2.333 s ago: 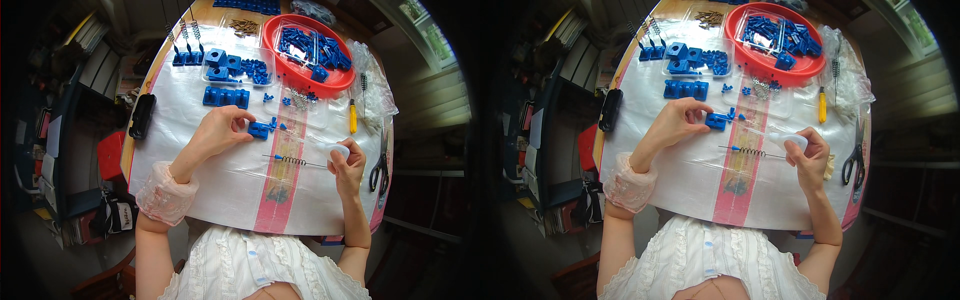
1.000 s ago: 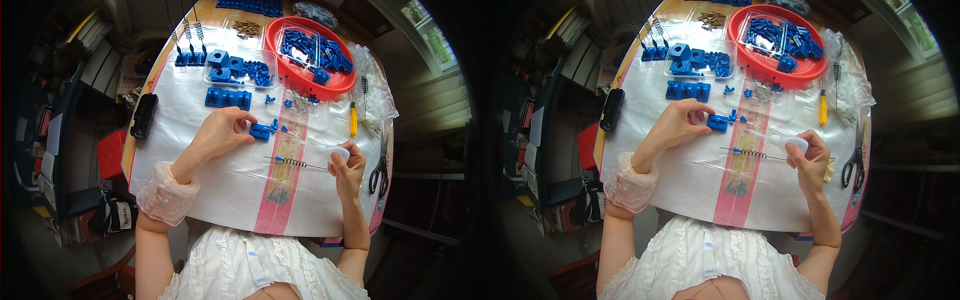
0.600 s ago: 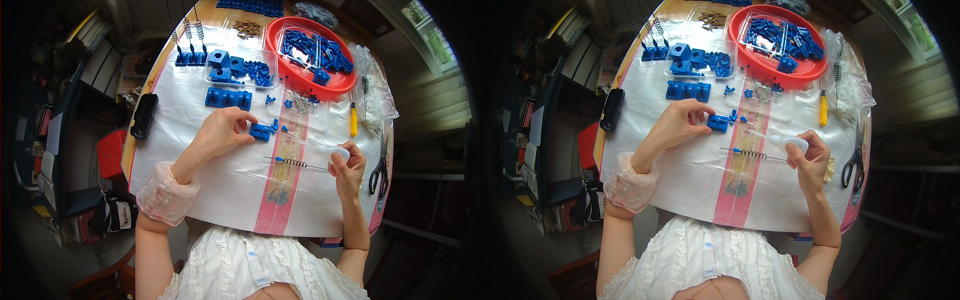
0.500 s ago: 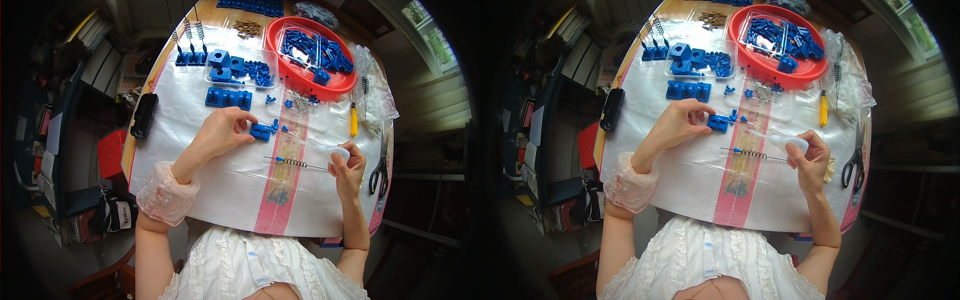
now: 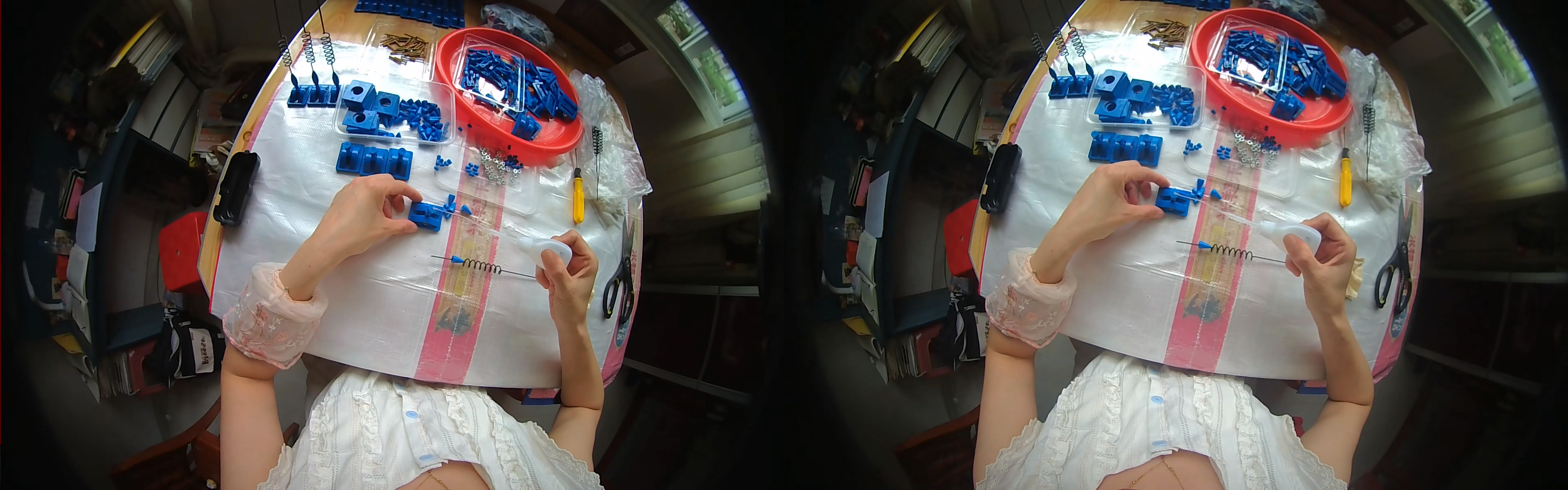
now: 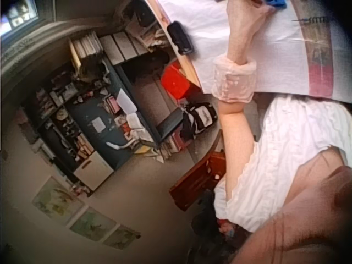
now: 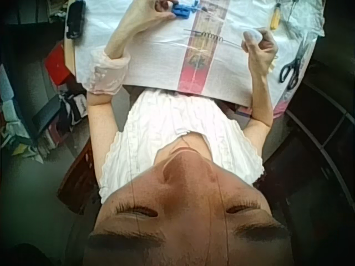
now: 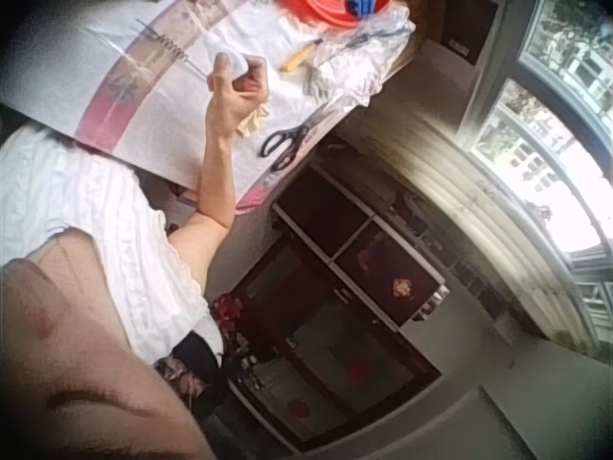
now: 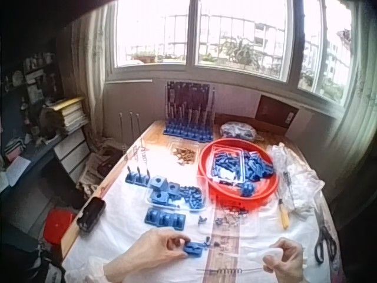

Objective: Assembling blue plastic housings by inserting wires and using a soldering iron.

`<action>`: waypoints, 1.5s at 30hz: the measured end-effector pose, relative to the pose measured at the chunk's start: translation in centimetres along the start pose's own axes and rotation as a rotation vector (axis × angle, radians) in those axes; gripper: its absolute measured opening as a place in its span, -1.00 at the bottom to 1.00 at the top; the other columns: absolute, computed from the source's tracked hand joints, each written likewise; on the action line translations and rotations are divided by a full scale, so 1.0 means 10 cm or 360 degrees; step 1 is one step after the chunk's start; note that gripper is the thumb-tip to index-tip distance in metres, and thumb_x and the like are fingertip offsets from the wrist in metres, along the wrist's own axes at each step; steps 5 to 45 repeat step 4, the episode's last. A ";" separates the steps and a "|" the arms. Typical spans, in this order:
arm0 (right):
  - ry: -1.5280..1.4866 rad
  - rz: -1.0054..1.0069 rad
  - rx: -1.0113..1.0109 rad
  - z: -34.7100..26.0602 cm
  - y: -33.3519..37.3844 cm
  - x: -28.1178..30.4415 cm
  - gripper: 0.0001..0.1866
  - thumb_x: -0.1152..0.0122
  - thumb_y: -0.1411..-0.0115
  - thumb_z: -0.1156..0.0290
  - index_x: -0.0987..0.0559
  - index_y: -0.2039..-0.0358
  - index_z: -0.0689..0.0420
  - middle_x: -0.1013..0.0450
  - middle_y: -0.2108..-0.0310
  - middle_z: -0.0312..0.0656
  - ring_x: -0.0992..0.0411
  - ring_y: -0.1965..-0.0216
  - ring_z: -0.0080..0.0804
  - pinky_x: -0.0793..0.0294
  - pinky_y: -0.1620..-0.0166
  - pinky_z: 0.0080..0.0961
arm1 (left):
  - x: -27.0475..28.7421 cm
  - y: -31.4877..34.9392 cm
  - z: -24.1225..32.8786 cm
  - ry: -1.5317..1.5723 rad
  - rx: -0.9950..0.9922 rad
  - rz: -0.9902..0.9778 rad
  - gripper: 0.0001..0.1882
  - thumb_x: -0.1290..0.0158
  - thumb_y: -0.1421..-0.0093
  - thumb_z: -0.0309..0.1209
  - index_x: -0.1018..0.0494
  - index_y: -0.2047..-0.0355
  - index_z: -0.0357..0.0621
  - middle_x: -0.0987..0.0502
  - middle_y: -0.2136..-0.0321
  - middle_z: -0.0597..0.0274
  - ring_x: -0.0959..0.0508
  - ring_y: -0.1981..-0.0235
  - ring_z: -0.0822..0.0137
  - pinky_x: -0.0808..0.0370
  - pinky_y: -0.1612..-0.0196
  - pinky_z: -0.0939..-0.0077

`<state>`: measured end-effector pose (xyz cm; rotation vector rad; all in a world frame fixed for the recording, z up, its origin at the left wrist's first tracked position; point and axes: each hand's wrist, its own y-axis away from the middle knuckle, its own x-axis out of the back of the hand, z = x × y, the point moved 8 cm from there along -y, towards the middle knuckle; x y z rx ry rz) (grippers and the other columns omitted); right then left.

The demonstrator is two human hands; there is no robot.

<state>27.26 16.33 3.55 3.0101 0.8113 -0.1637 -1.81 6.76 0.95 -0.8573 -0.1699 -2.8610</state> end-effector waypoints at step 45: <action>0.0009 -0.0012 0.0008 0.01 0.00 0.01 -0.83 -0.38 -0.24 0.53 -0.50 0.31 0.19 -0.50 0.43 -0.31 -0.33 0.58 -0.72 -0.23 0.58 -0.67 | 0.00 0.00 -0.01 -0.0008 -0.0001 -0.0005 -0.57 -0.46 0.03 -0.48 -0.70 0.08 -0.08 -0.58 0.37 0.34 -0.44 0.45 0.53 -0.46 0.34 0.63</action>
